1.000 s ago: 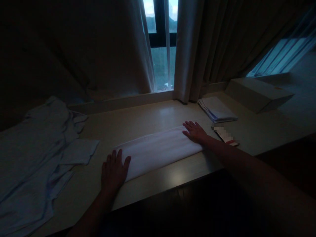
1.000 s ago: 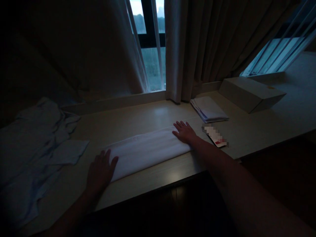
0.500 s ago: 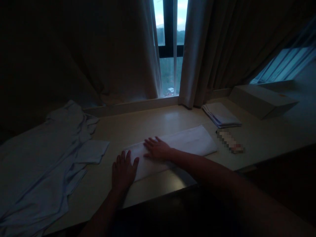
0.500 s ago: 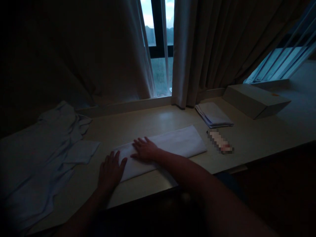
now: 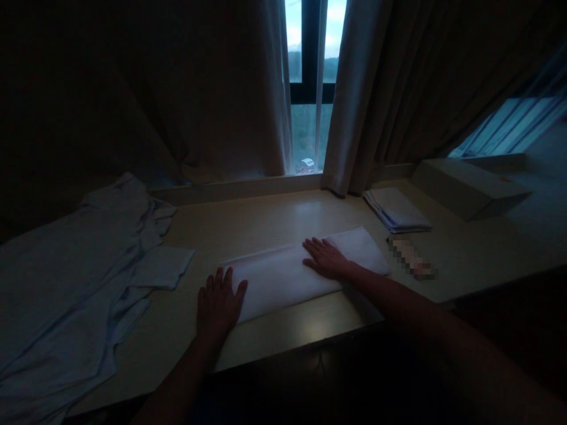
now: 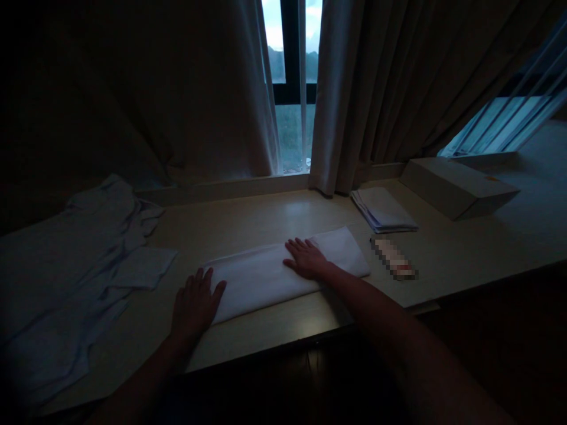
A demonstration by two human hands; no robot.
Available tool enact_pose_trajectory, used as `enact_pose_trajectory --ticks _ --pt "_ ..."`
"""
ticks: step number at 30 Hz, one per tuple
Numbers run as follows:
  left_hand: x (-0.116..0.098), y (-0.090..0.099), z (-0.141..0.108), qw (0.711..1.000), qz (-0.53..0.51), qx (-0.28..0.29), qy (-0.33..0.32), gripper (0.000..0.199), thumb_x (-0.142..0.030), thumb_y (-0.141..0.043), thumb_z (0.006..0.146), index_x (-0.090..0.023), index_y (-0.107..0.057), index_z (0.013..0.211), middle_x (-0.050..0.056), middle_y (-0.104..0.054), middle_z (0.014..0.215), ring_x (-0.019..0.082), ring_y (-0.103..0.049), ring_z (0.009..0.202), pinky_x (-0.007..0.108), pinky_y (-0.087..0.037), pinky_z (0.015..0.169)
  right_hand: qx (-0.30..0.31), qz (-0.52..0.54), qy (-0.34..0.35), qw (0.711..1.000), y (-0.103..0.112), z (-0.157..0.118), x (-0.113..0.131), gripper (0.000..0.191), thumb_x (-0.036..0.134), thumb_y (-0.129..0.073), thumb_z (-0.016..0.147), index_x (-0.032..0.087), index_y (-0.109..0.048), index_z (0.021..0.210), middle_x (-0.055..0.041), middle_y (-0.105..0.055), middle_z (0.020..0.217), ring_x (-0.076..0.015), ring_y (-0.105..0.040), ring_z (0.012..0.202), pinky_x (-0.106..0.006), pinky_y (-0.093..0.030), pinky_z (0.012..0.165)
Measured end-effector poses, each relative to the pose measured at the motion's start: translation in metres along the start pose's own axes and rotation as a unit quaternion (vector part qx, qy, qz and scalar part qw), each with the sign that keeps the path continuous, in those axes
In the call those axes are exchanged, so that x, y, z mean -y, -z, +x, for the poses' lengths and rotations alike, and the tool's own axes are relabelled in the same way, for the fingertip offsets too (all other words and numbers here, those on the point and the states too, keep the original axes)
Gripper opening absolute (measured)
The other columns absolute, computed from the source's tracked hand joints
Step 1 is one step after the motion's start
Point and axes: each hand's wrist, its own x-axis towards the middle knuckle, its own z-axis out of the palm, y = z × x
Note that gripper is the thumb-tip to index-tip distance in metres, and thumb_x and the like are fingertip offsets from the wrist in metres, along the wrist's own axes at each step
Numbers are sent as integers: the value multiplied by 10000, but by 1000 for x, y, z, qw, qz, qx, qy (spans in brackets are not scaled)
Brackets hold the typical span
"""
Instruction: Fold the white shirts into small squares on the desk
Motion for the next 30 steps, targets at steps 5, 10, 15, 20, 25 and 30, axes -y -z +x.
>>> enact_pose_trajectory --ticks 5,10,15,20,25,30 --pt "2 -5 3 1000 2 -6 -2 723 -576 -183 922 -156 -253 1506 123 -225 1585 343 -197 1442 521 -182 1138 -2 -71 -119 990 19 -44 -90 675 621 -164 960 250 -249 1517 -45 -234 1575 -255 -196 1449 -485 -176 1167" --pt "4 -10 4 1000 12 0 3 717 -576 -180 922 -173 -234 1513 115 -214 1590 338 -215 1436 523 -195 1132 -25 -75 -159 984 17 -53 -126 676 619 -165 957 247 -257 1514 -49 -243 1573 -257 -180 1453 -496 -181 1160" --pt "3 -2 10 999 21 22 13 714 -565 -191 917 -153 -293 1491 146 -252 1572 345 -230 1432 550 -209 1119 -47 -77 -147 985 15 -54 -126 687 617 -178 957 221 -271 1510 -64 -262 1567 -258 -195 1449 -474 -165 1163" --pt "-15 12 34 995 42 -5 -85 674 -456 -226 920 -75 -313 1470 158 -192 1589 308 -120 1470 529 -111 1164 -48 -69 -146 986 16 -55 -125 697 617 -168 958 202 -275 1509 -68 -256 1570 -261 -181 1451 -472 -143 1163" --pt "-20 -9 54 998 -5 47 -51 795 -597 -209 904 -43 -301 1466 187 -287 1549 311 -252 1433 502 -233 1135 -47 -64 -148 986 15 -54 -126 710 623 -162 956 195 -267 1513 -63 -254 1571 -256 -176 1451 -462 -121 1168" --pt "-15 -21 58 999 -27 10 -27 791 -604 -193 913 -51 -300 1468 181 -272 1557 312 -219 1445 525 -215 1142 -45 -67 -150 985 15 -55 -125 717 633 -157 952 204 -254 1517 -53 -236 1577 -248 -166 1454 -452 -116 1169"
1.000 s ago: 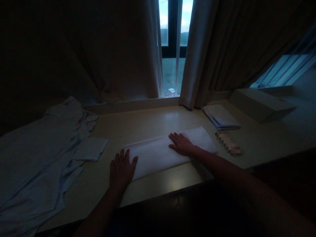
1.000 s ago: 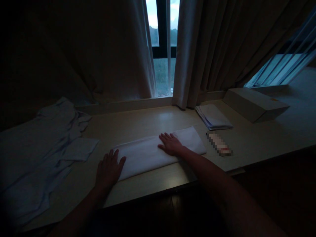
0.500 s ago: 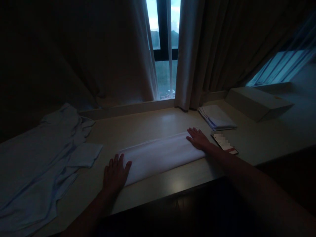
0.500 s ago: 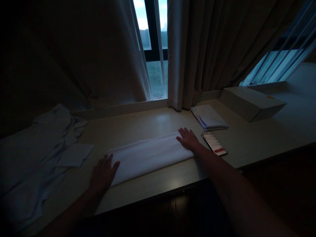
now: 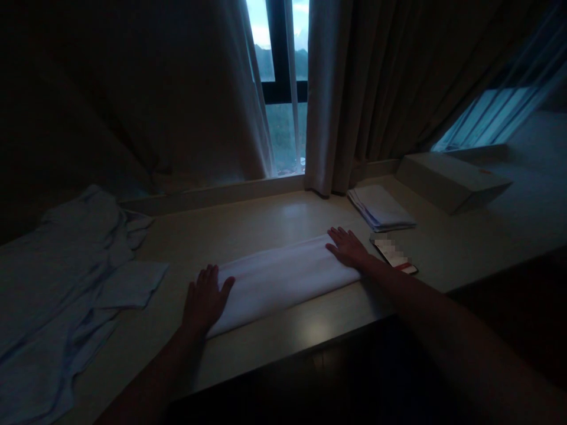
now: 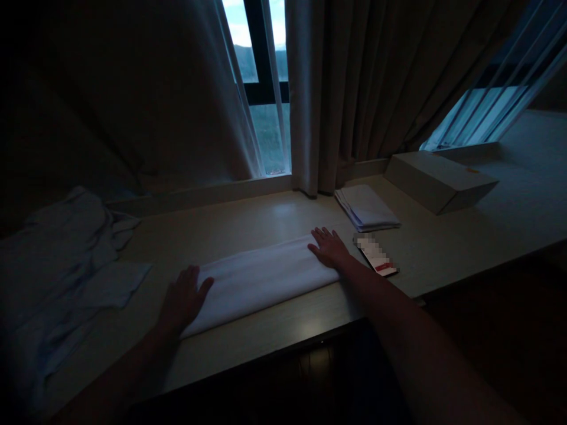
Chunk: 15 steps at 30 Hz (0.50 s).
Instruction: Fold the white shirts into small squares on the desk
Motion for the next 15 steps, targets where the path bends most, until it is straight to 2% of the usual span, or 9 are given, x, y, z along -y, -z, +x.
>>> enact_pose_trajectory --ticks 2,4,7,10,12,13,15 --pt "-2 7 -10 1000 -3 -25 6 761 -570 -188 927 -37 -327 1452 191 -260 1559 314 -201 1451 520 -204 1149 2 -9 -3 1000 1 -1 1 706 622 -160 956 205 -251 1518 -50 -234 1578 -243 -161 1455 -454 -115 1168" --pt "-1 17 -33 998 -2 -59 -3 724 -530 -192 940 -33 -334 1446 190 -219 1572 310 -159 1462 515 -186 1160 8 -22 -3 1000 3 -3 2 693 606 -165 960 204 -247 1519 -50 -229 1579 -240 -154 1457 -458 -113 1168" --pt "6 23 -86 996 2 -84 -43 705 -515 -252 937 -49 -302 1463 168 -167 1591 293 -114 1473 501 -177 1173 28 -51 -1 998 9 -5 1 673 561 -171 970 181 -234 1522 -73 -217 1580 -251 -151 1458 -491 -109 1163" --pt "15 19 -135 996 1 -73 -60 740 -549 -332 912 -70 -288 1474 167 -237 1571 289 -186 1459 493 -219 1166 40 -98 17 994 23 0 13 628 478 -209 978 140 -288 1502 -116 -238 1568 -284 -143 1458 -552 -64 1154" --pt "16 15 -151 996 -5 -66 -52 746 -562 -353 902 -90 -292 1476 162 -295 1549 290 -242 1443 495 -239 1158 16 -118 35 992 33 5 44 589 410 -241 979 114 -335 1479 -139 -240 1563 -296 -124 1460 -574 -35 1149" --pt "16 14 -155 997 -9 -68 -45 749 -567 -359 898 -94 -297 1475 162 -310 1543 292 -255 1438 497 -242 1157 -3 -116 48 992 36 7 69 572 381 -250 980 104 -346 1471 -146 -234 1564 -295 -118 1462 -572 -35 1151" --pt "14 14 -155 996 -16 -82 -33 758 -573 -374 890 -85 -311 1467 170 -318 1537 297 -257 1437 499 -235 1159 -40 -82 102 991 37 3 137 566 390 -270 989 96 -353 1464 -157 -255 1555 -286 -149 1457 -545 -76 1161"
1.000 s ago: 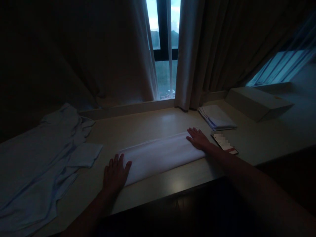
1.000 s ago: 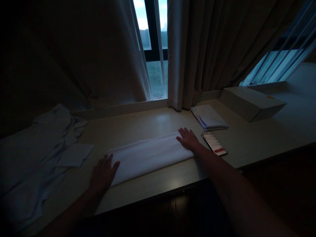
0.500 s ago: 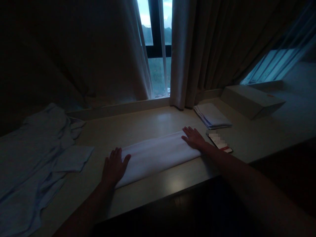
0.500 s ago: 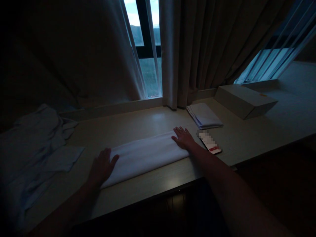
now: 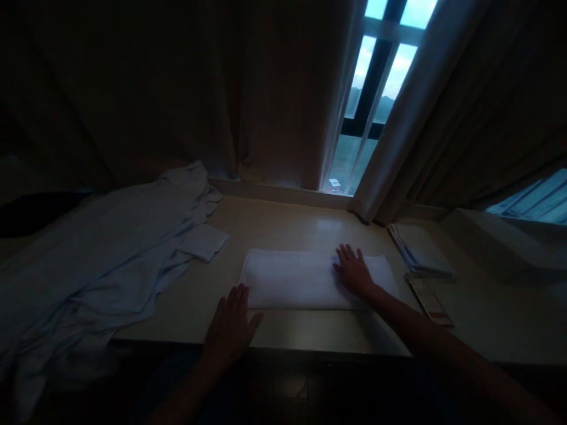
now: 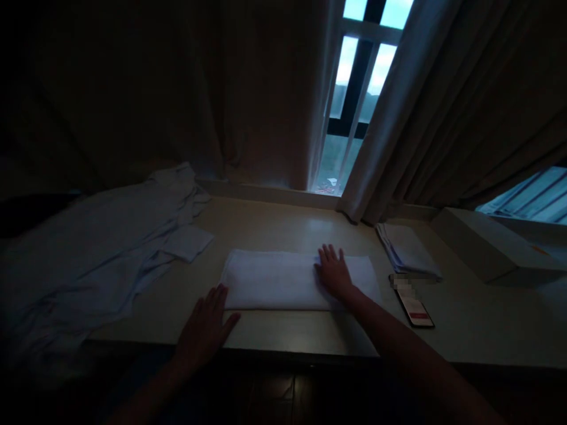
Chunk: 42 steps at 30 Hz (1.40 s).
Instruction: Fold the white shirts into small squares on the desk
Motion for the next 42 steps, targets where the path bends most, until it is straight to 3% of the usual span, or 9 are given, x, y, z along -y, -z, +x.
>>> enact_pose_trajectory --ticks 3,5,7,9,15,25,31,37,42 --pt "-3 2 3 1000 -4 -25 6 716 -517 -403 889 -68 -347 1444 180 -324 1533 302 -229 1446 501 -221 1164 -3 92 202 975 6 5 123 531 436 -317 996 172 -384 1451 -95 -325 1538 -233 -200 1447 -482 -132 1178" --pt "-4 5 2 999 -6 -35 5 642 -414 -422 887 -66 -377 1426 180 -349 1521 303 -228 1446 496 -229 1161 3 140 284 949 5 2 195 510 457 -351 991 202 -415 1428 -79 -367 1519 -239 -239 1433 -496 -169 1170" --pt "-5 8 -1 999 -19 -39 7 595 -323 -436 872 -72 -401 1410 177 -402 1491 292 -277 1428 476 -259 1153 10 173 279 945 3 -3 242 484 445 -362 993 206 -439 1407 -96 -431 1474 -249 -324 1393 -510 -237 1144" --pt "-6 11 -3 998 -47 -39 6 563 -280 -459 856 -109 -431 1392 158 -485 1431 268 -369 1378 450 -293 1144 19 185 267 946 2 -7 264 439 419 -376 994 217 -479 1370 -103 -495 1418 -255 -386 1351 -524 -265 1125" --pt "-10 16 -3 994 -89 -60 34 604 -219 -494 818 -132 -397 1408 141 -516 1400 251 -394 1358 430 -339 1129 24 167 264 950 7 2 257 448 464 -350 995 200 -522 1313 -116 -527 1376 -264 -380 1347 -517 -241 1131" --pt "-12 14 -3 995 -65 -79 17 549 -289 -433 879 -84 -432 1388 196 -546 1355 324 -454 1315 516 -363 1103 52 152 227 961 -9 47 260 631 534 -244 985 113 -399 1430 -151 -347 1517 -284 -232 1433 -495 -160 1163" --pt "-10 8 -7 996 -62 -55 45 625 -334 -427 887 -15 -369 1420 211 -413 1473 305 -343 1397 479 -330 1138 82 167 183 966 -22 78 258 704 561 -219 979 77 -294 1485 -163 -244 1556 -289 -177 1450 -499 -156 1161" --pt "-7 2 -9 996 -65 -53 31 596 -339 -435 885 -19 -427 1387 198 -419 1472 308 -292 1420 492 -309 1150 91 173 162 967 -30 105 253 728 571 -186 978 72 -230 1506 -159 -188 1573 -278 -142 1459 -499 -138 1162" --pt "-9 5 -7 995 -66 -59 43 578 -321 -437 878 -28 -448 1376 197 -450 1450 308 -323 1406 495 -337 1134 84 175 152 969 -36 107 253 728 568 -158 981 77 -195 1517 -147 -170 1580 -269 -110 1465 -491 -100 1170"
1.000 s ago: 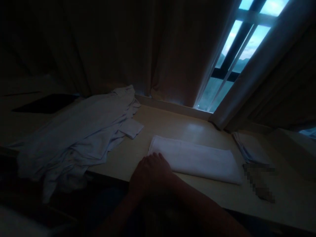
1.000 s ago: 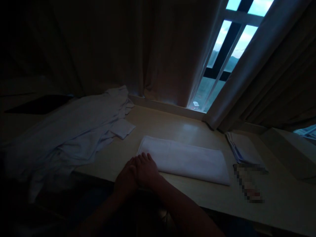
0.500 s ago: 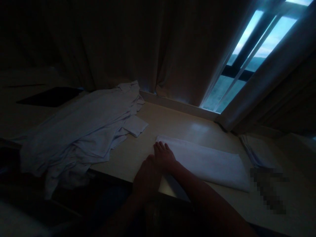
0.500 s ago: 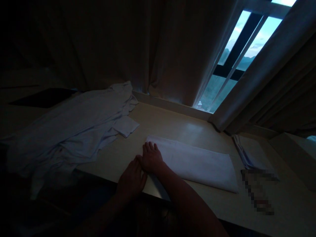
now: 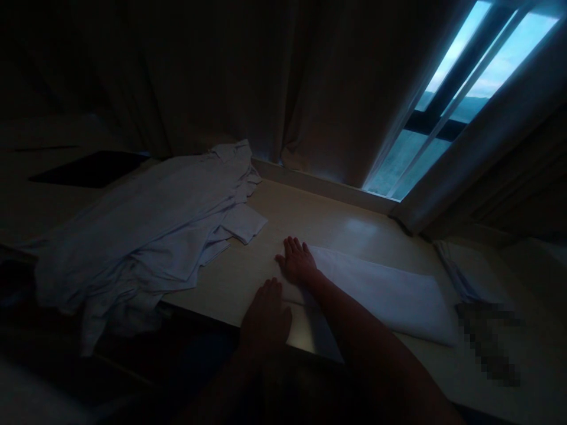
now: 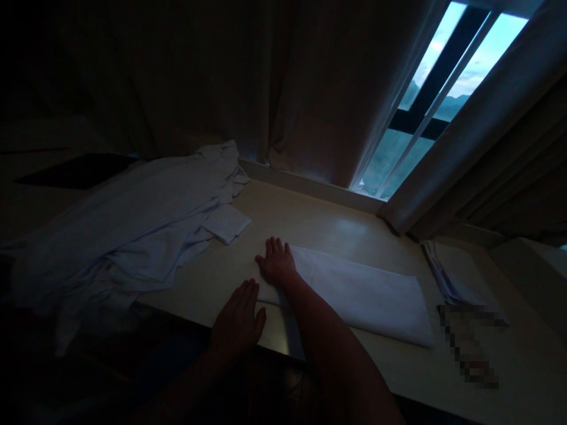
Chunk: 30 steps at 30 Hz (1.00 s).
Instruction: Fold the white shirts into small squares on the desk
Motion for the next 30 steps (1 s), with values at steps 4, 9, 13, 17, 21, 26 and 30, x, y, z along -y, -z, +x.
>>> enact_pose_trajectory --ticks 4,9,13,17,21,26,30 --pt "1 -1 -1 1000 7 -6 -6 581 -327 -439 875 -28 -455 1373 203 -447 1450 313 -303 1415 499 -329 1138 5 0 -4 1000 3 2 0 719 561 -175 982 82 -197 1517 -145 -169 1580 -268 -108 1465 -492 -102 1171" --pt "2 -3 0 1000 11 -17 -11 615 -331 -441 877 -24 -405 1410 210 -434 1456 323 -312 1409 506 -320 1138 10 -13 9 1000 21 -2 15 670 521 -245 985 95 -254 1503 -143 -192 1573 -287 -114 1463 -535 -81 1166" --pt "0 3 4 999 14 -24 -25 660 -298 -443 871 -48 -310 1466 199 -359 1506 315 -286 1421 491 -309 1142 -67 -1 21 998 24 -44 40 601 474 -222 1001 152 -259 1507 -91 -217 1574 -248 -103 1468 -516 -95 1176" --pt "5 3 3 996 34 1 -87 651 -259 -430 861 -29 -315 1459 206 -348 1509 322 -218 1442 529 -231 1166 -82 5 -51 995 16 -96 51 575 427 -174 1010 139 -312 1488 -99 -238 1566 -257 -73 1470 -532 -92 1176" --pt "12 -2 1 985 51 28 -161 554 -258 -381 894 -66 -423 1412 182 -419 1475 299 -306 1415 495 -275 1153 -58 -2 -75 996 13 -119 40 598 462 -169 1005 146 -302 1495 -92 -198 1575 -272 -38 1469 -551 -77 1173" --pt "9 2 5 985 57 36 -156 588 -385 -413 908 -140 -399 1443 162 -381 1506 308 -323 1407 495 -298 1136 -55 -4 -72 996 15 -131 15 599 508 -215 995 212 -261 1514 -71 -183 1578 -288 -78 1466 -576 -81 1163" --pt "5 8 7 986 52 43 -151 588 -392 -435 901 -240 -367 1465 138 -336 1536 302 -313 1414 506 -291 1132 -62 0 -62 996 18 -146 -6 644 575 -265 970 227 -266 1512 -66 -188 1576 -289 -91 1464 -560 -76 1167"
